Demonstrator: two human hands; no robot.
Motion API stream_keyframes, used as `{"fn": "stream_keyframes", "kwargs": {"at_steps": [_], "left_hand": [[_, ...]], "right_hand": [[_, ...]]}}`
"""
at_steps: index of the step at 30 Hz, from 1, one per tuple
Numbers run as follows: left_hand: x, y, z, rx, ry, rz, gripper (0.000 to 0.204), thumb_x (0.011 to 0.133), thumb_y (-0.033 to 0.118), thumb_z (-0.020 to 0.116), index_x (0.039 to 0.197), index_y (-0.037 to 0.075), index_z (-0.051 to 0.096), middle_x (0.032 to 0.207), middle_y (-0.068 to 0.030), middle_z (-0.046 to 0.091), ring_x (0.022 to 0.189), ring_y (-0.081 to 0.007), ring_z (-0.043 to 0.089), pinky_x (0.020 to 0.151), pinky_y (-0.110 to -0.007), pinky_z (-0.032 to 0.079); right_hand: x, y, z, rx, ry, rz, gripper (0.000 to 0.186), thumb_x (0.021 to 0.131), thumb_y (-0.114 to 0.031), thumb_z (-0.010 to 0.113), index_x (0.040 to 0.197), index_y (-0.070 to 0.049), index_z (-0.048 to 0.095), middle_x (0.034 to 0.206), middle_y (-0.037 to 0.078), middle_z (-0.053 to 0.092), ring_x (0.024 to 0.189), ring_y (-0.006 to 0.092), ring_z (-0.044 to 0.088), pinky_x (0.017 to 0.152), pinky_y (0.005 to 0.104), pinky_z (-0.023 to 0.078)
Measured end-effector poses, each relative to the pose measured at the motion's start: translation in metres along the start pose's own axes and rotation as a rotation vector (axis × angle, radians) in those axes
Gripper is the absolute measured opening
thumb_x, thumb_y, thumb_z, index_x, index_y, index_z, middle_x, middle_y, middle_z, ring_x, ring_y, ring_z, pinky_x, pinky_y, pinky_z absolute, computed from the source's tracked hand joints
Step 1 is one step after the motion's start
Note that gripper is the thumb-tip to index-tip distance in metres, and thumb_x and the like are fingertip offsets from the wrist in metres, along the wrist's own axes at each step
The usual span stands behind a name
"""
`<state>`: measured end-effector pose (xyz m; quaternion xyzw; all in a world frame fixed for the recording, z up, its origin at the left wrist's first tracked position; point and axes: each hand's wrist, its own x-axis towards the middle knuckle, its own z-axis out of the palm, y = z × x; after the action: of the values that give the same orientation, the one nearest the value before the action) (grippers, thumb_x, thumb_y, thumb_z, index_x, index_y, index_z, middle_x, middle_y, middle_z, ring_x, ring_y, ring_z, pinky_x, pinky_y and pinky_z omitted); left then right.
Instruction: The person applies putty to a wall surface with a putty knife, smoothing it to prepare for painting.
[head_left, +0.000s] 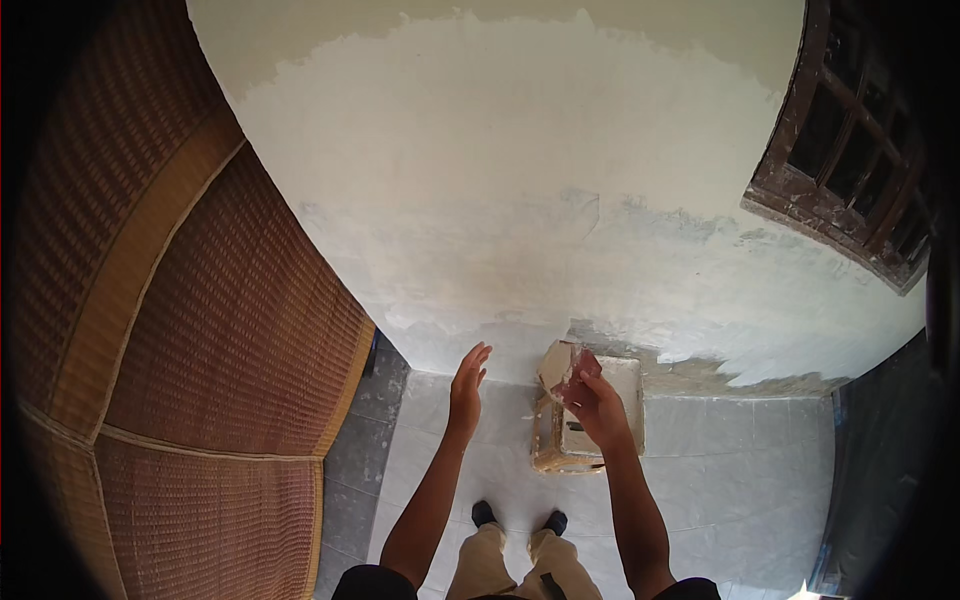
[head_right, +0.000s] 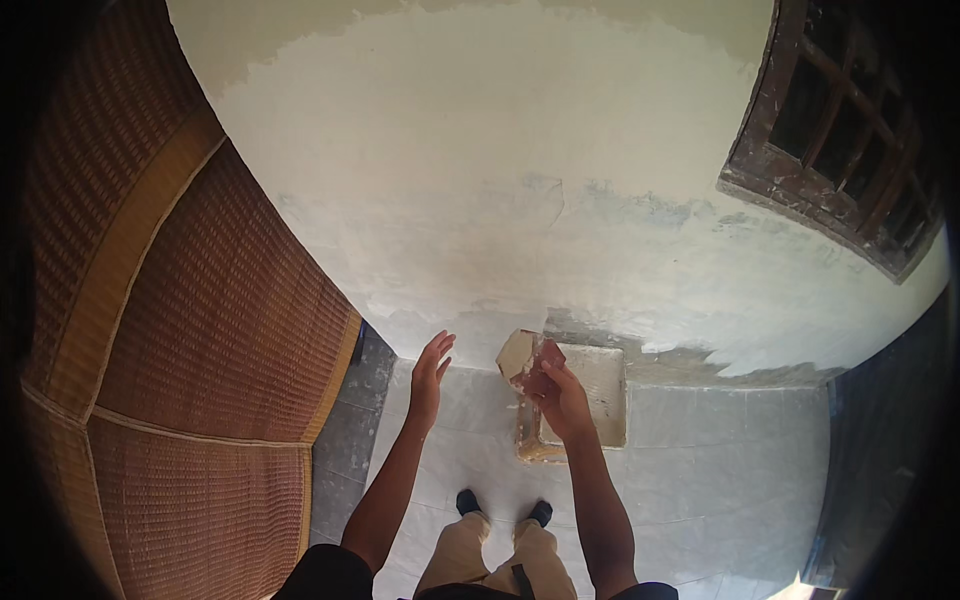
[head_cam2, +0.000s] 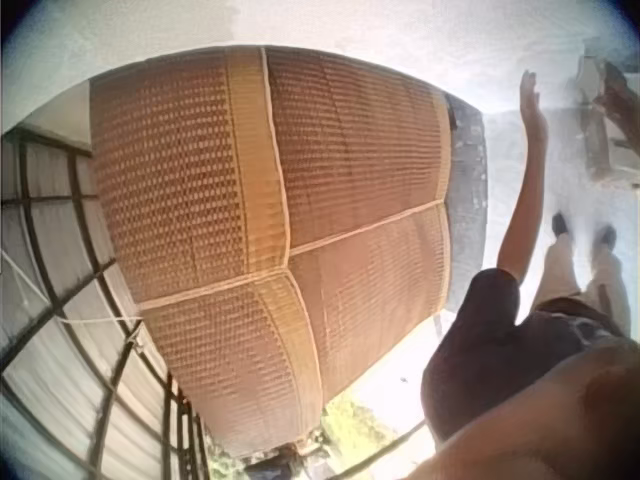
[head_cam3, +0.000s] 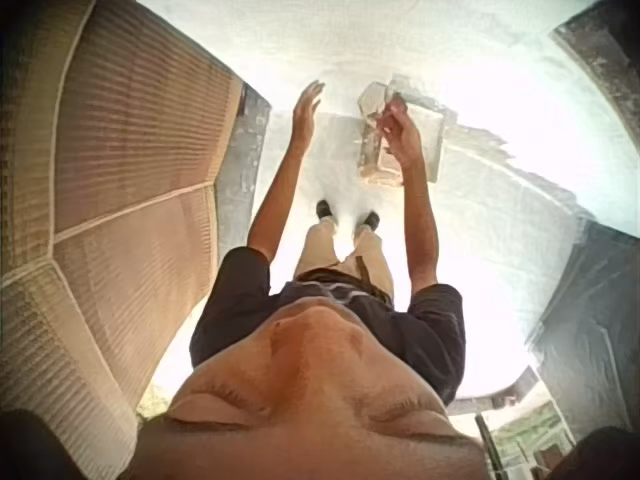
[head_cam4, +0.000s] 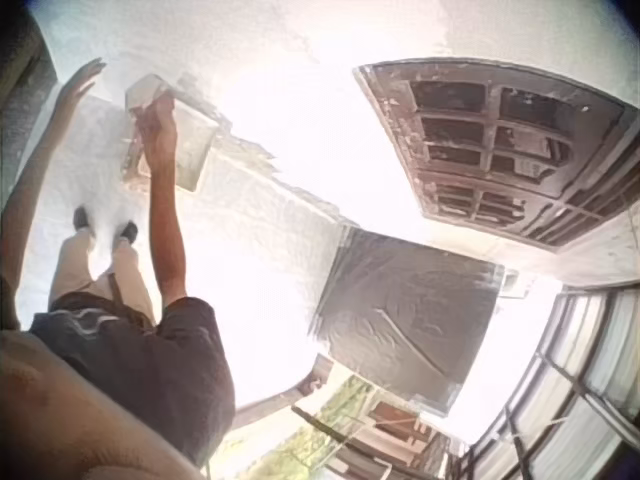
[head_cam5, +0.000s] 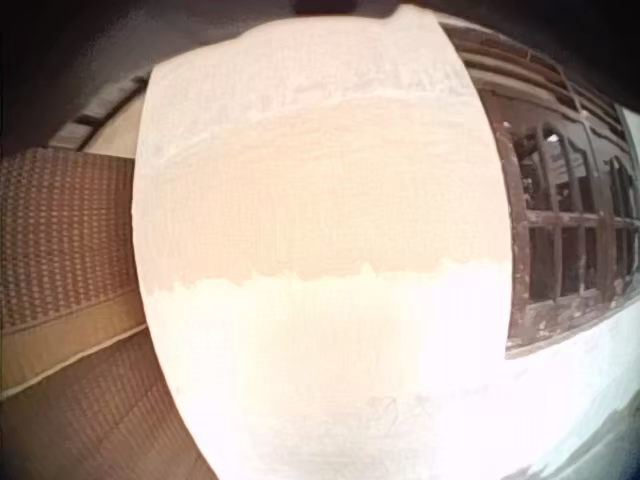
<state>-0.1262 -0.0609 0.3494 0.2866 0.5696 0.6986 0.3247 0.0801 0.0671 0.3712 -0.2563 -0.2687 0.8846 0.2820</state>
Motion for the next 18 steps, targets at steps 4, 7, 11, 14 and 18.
{"fn": "stream_keyframes", "kwargs": {"at_steps": [4,7,11,14,18], "left_hand": [[0.012,0.061,-0.039,-0.001,0.057,0.097,0.054,0.104,0.041,0.036,0.145,0.006,0.040,0.142,-0.0125,0.048,0.138,-0.0231,0.038,0.114,-0.040,0.028],[0.023,0.103,-0.062,0.003,0.075,0.192,0.053,0.104,0.040,0.036,0.145,0.006,0.040,0.143,-0.0124,0.048,0.138,-0.0231,0.039,0.114,-0.040,0.029],[0.034,0.165,-0.086,0.039,0.112,0.330,0.050,0.105,0.035,0.034,0.145,0.006,0.039,0.145,-0.0144,0.045,0.138,-0.0249,0.037,0.115,-0.042,0.026],[0.046,0.206,-0.099,0.039,0.148,0.405,0.050,0.106,0.034,0.034,0.146,0.006,0.038,0.146,-0.0148,0.044,0.139,-0.0256,0.036,0.115,-0.042,0.026],[0.062,0.256,-0.111,0.111,0.201,0.502,0.049,0.105,0.032,0.032,0.147,0.007,0.036,0.147,-0.0128,0.043,0.139,-0.0242,0.036,0.116,-0.040,0.027]], "right_hand": [[0.007,-0.014,0.070,-0.014,-0.099,-0.077,0.034,0.097,-0.016,0.054,0.129,-0.005,0.050,0.116,0.008,0.063,0.104,0.0205,0.063,0.088,0.0369,0.050],[0.010,-0.028,0.124,-0.044,-0.169,-0.130,0.036,0.097,-0.017,0.054,0.131,-0.004,0.049,0.121,0.009,0.061,0.107,0.0203,0.062,0.092,0.0373,0.050],[0.014,-0.041,0.184,-0.078,-0.237,-0.175,0.038,0.097,-0.018,0.055,0.132,-0.004,0.048,0.122,0.008,0.060,0.107,0.0194,0.062,0.093,0.0371,0.049],[0.023,-0.054,0.221,-0.099,-0.289,-0.188,0.037,0.097,-0.015,0.055,0.131,-0.004,0.047,0.121,0.008,0.060,0.107,0.0193,0.062,0.094,0.0364,0.049],[0.026,-0.075,0.274,-0.145,-0.361,-0.211,0.037,0.096,-0.011,0.056,0.130,-0.001,0.047,0.119,0.008,0.060,0.106,0.0195,0.062,0.096,0.0367,0.049]]}}
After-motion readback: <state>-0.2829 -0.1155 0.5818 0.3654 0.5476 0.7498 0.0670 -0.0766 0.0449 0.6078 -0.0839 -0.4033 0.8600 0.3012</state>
